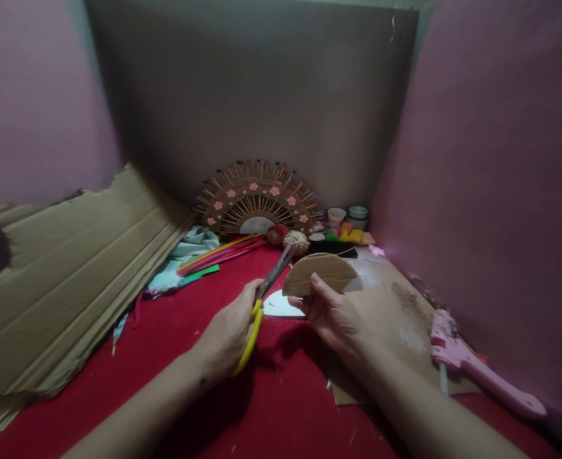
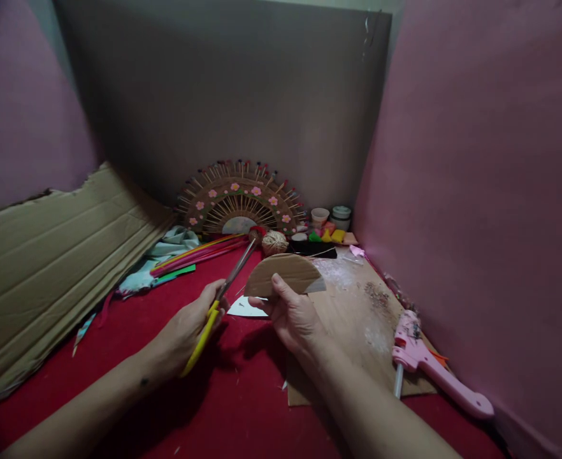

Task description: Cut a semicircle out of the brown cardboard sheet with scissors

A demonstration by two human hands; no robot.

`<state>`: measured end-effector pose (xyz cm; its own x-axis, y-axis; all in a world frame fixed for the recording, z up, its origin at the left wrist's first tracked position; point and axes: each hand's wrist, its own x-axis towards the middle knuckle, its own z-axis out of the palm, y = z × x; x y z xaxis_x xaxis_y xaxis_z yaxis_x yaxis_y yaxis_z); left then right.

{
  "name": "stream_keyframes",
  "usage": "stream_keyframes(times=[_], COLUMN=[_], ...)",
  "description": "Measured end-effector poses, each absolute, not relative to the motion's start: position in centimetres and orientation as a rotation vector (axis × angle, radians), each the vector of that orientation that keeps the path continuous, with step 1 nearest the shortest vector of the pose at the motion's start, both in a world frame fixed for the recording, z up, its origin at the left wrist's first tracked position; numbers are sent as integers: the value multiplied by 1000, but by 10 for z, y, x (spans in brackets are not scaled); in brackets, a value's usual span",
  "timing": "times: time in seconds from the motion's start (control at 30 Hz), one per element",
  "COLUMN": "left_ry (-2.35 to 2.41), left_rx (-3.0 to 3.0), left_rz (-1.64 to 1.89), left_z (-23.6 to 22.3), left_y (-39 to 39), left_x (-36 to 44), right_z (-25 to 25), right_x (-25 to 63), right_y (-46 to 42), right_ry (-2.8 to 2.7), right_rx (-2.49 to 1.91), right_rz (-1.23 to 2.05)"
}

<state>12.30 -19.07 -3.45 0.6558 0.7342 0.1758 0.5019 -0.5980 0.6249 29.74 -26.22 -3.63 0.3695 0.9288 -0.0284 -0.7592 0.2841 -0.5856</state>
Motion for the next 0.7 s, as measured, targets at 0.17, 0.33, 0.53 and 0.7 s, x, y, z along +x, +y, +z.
stream_keyframes(times=[0.17,0.33,0.53,0.7], left_ry=[1065,1051,1058,1058], left_rx=[2475,2520,2535,2542], left_rz=[379,378,367,369], left_z=[-23,-17,-18,-20], left_y=[-202,-208,-208,-207], left_x=[125,126,126,126], right_z=[-34,-31,-29,-30], right_x=[300,300,300,300], right_y=[-262,-264,-265,-263], right_ry=[-348,-328,-314,-294], right_rx=[-506,-469,-428,-452], right_rz=[1162,1183,1183,1208])
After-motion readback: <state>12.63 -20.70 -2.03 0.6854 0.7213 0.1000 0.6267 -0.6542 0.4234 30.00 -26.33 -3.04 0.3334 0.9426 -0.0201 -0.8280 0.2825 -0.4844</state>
